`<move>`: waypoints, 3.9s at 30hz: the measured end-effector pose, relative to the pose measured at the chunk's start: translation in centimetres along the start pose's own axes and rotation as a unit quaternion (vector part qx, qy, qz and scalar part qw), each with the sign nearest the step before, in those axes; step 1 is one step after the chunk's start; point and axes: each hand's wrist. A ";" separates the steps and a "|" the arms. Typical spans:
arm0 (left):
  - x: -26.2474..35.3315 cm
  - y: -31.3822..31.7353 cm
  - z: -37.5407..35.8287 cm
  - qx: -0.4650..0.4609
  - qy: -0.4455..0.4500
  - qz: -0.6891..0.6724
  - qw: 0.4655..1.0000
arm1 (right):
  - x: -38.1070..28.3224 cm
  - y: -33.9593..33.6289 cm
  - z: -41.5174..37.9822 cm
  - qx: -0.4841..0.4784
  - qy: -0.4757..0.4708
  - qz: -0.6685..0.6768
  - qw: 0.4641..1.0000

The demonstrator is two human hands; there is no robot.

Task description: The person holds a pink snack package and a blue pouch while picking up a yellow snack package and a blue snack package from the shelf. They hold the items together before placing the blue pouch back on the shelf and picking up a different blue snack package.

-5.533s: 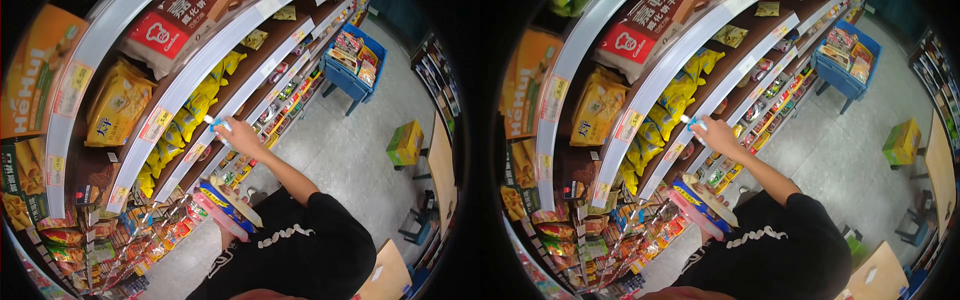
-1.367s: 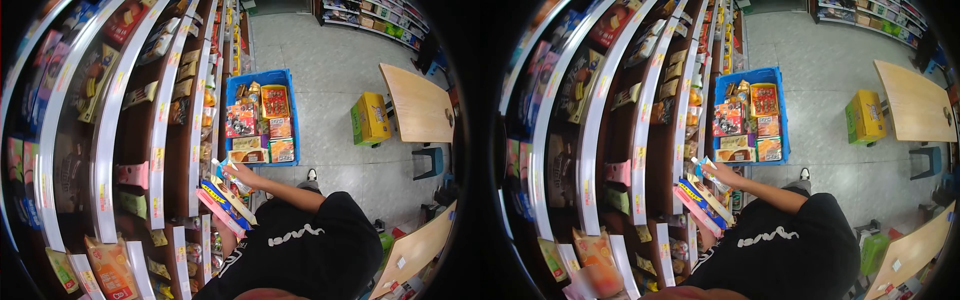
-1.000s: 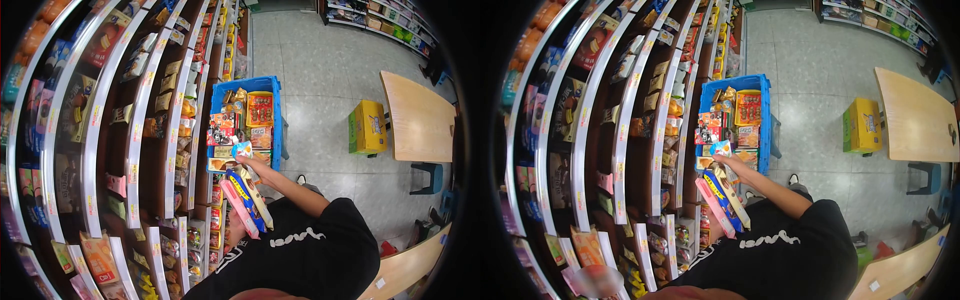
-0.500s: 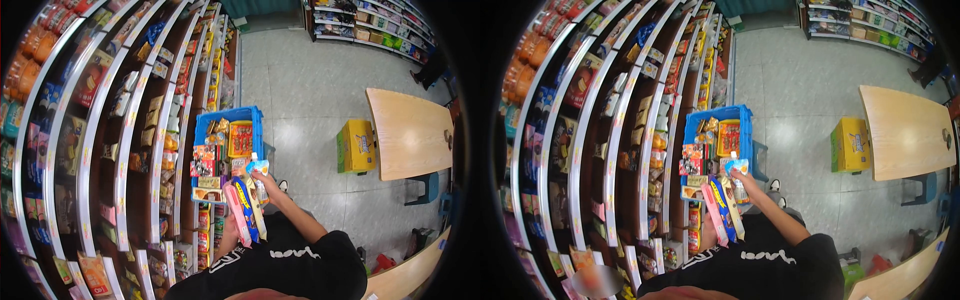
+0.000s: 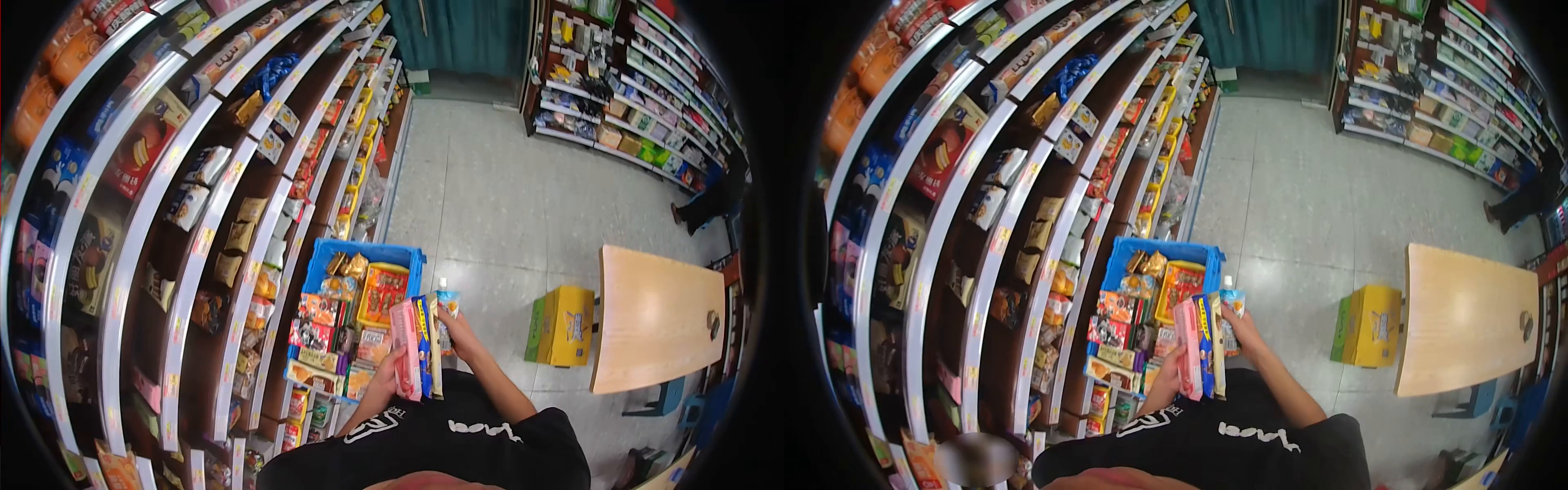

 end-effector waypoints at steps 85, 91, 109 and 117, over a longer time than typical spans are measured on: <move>40.1 8.0 37.9 0.215 0.534 -0.228 0.786 | -33.8 14.7 64.1 -0.383 0.135 -0.367 0.837; 40.2 11.5 37.9 0.233 0.608 -0.291 0.701 | -33.6 18.2 66.9 -0.372 0.231 -0.335 0.835; 41.6 19.2 45.7 0.280 0.729 -0.241 0.576 | -39.0 30.6 86.7 -0.442 0.034 -0.409 0.797; 45.9 21.3 49.6 0.297 0.702 -0.194 0.618 | -35.3 31.1 89.1 -0.518 -0.332 -0.528 0.585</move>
Point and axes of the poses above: each hand's wrist, its own z-axis towards the middle knuckle, its own y-axis out of the palm, x = y × z, and after that the axes turned 5 degrees about -x, right-handed
